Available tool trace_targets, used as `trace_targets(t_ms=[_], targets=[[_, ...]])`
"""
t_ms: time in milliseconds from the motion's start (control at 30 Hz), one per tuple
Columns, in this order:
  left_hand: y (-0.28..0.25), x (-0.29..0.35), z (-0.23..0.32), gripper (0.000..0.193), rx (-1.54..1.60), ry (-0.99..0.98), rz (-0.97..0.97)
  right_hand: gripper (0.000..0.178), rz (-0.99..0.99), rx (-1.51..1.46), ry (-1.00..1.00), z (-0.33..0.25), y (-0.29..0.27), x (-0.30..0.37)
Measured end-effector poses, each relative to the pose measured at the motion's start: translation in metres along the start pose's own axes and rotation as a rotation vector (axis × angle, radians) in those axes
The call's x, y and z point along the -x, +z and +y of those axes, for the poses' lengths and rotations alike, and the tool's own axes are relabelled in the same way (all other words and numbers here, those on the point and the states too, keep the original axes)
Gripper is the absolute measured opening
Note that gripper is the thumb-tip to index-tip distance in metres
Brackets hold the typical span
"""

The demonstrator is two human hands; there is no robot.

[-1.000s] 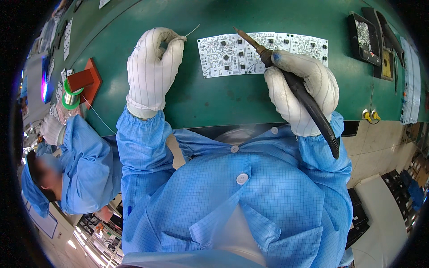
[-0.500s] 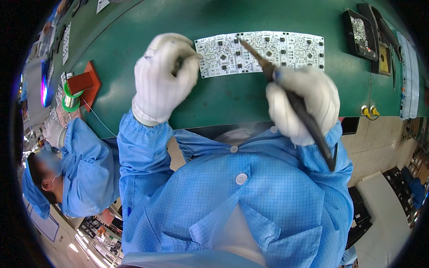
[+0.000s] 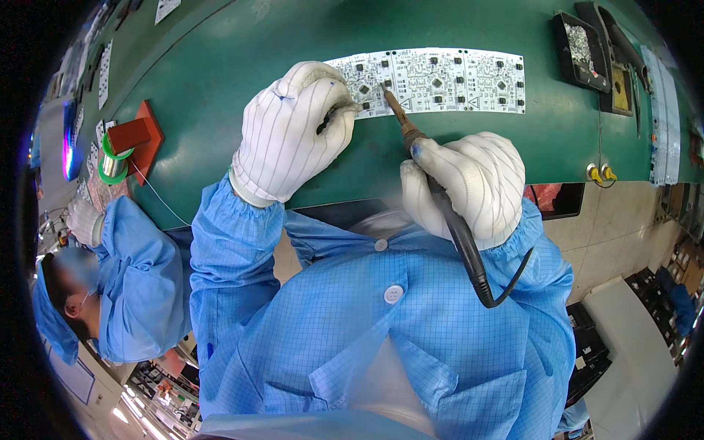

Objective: The person solders electronic components onto circuit boards using a soldering iron, puts on gloves, takes additional circuit boards from a storage bin, and solders components onto circuit board strips.

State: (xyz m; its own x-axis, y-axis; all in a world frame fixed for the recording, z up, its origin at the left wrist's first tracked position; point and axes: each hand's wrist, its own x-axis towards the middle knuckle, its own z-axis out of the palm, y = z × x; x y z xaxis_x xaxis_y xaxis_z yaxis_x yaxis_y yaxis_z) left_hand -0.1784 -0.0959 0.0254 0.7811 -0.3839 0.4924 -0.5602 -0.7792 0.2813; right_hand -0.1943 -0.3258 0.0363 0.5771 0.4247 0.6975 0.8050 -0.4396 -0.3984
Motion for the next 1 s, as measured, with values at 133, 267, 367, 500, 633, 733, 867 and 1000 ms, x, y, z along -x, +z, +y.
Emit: trace_targets(t_ms=[133, 267, 367, 500, 633, 733, 867, 1000], targets=[[-0.002, 0.0, 0.001, 0.017, -0.006, -0.005, -0.01, 0.028, -0.012, -0.003, 0.007, -0.001, 0.001, -0.001], [-0.004, 0.0, 0.0, 0.017, -0.001, -0.013, -0.019, 0.03, -0.019, 0.013, 0.008, -0.001, 0.001, -0.001], [-0.004, -0.001, 0.001, 0.016, 0.006, -0.01, -0.024, 0.03, -0.025, 0.011, 0.007, 0.0, 0.001, -0.001], [-0.004, 0.0, 0.001, 0.016, 0.008, -0.018, -0.034, 0.032, -0.025, -0.004, 0.012, -0.001, 0.001, -0.001], [-0.004, 0.001, 0.0, 0.016, 0.015, -0.018, -0.026, 0.032, -0.022, 0.003, 0.01, -0.002, 0.001, -0.001], [-0.004, 0.001, -0.001, 0.016, 0.014, -0.012, -0.015, 0.032, -0.024, -0.004, 0.014, -0.002, 0.002, -0.002], [-0.005, -0.001, -0.004, 0.015, 0.057, -0.012, 0.006, 0.03, 0.067, -0.018, 0.006, 0.0, -0.003, -0.004], [-0.014, 0.002, -0.005, 0.01, 0.098, -0.185, 0.061, 0.026, 0.181, -0.053, 0.359, 0.009, -0.024, 0.02]])
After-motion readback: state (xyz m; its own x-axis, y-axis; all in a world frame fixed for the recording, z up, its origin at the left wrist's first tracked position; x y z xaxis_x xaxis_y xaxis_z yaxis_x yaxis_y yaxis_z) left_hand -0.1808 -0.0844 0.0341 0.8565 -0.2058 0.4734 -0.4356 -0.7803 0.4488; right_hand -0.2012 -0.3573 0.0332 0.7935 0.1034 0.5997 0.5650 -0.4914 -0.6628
